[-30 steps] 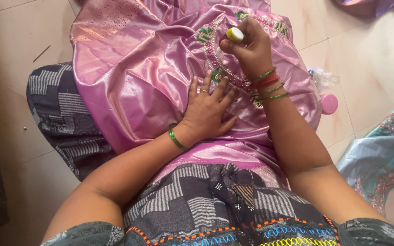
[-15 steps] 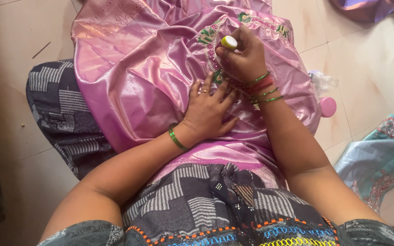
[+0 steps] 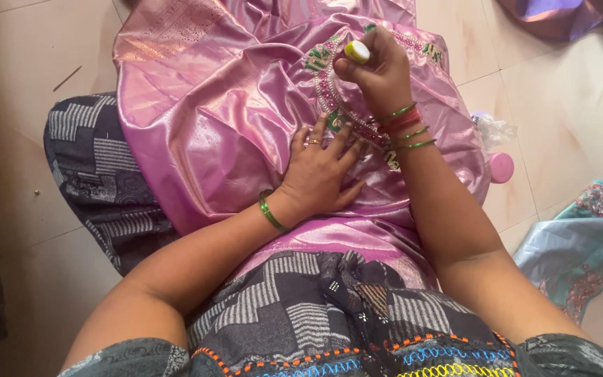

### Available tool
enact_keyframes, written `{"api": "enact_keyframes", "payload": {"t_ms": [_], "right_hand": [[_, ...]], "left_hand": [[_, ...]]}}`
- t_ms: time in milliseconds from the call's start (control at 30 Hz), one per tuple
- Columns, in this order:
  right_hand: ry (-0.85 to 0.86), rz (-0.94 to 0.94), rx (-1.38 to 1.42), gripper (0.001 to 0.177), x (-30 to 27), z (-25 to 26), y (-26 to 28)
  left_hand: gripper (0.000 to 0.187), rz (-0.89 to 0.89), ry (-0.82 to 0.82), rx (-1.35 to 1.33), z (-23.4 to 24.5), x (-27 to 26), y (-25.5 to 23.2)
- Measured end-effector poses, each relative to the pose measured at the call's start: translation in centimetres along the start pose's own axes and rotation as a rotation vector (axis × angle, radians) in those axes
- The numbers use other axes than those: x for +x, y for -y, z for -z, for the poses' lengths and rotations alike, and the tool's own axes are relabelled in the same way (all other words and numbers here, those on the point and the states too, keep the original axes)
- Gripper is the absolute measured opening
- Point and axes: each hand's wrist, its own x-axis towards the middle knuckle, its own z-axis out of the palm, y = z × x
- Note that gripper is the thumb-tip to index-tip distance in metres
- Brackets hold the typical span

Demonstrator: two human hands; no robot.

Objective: Applying glue and small white beads to the embroidered neckline of a pink garment.

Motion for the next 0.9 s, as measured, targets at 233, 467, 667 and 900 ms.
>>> {"api": "enact_keyframes", "payload": {"t_ms": [233,467,667,900], "right_hand": [[0.033,-0.031,0.078,0.030,-0.1,-0.3,-2.0],[0.013,0.054,-0.206,0.030,-0.1,-0.4,-1.8],[0.011,0.033,-0.261,0.029,0.1,-0.6,-1.1],[0.002,0.022,-0.025,0.027,1.4,0.0,-2.7]], "left_hand": [[0.068,0.014,-0.007,-0.006,0.0,-0.1,0.1],[0.069,-0.001,-0.007,0.004,-0.1,0.0,0.2],[0.069,0.005,-0.004,0.002,-0.1,0.0,0.2],[0.069,0.006,0.000,-0.006,0.1,0.0,0.1]]}}
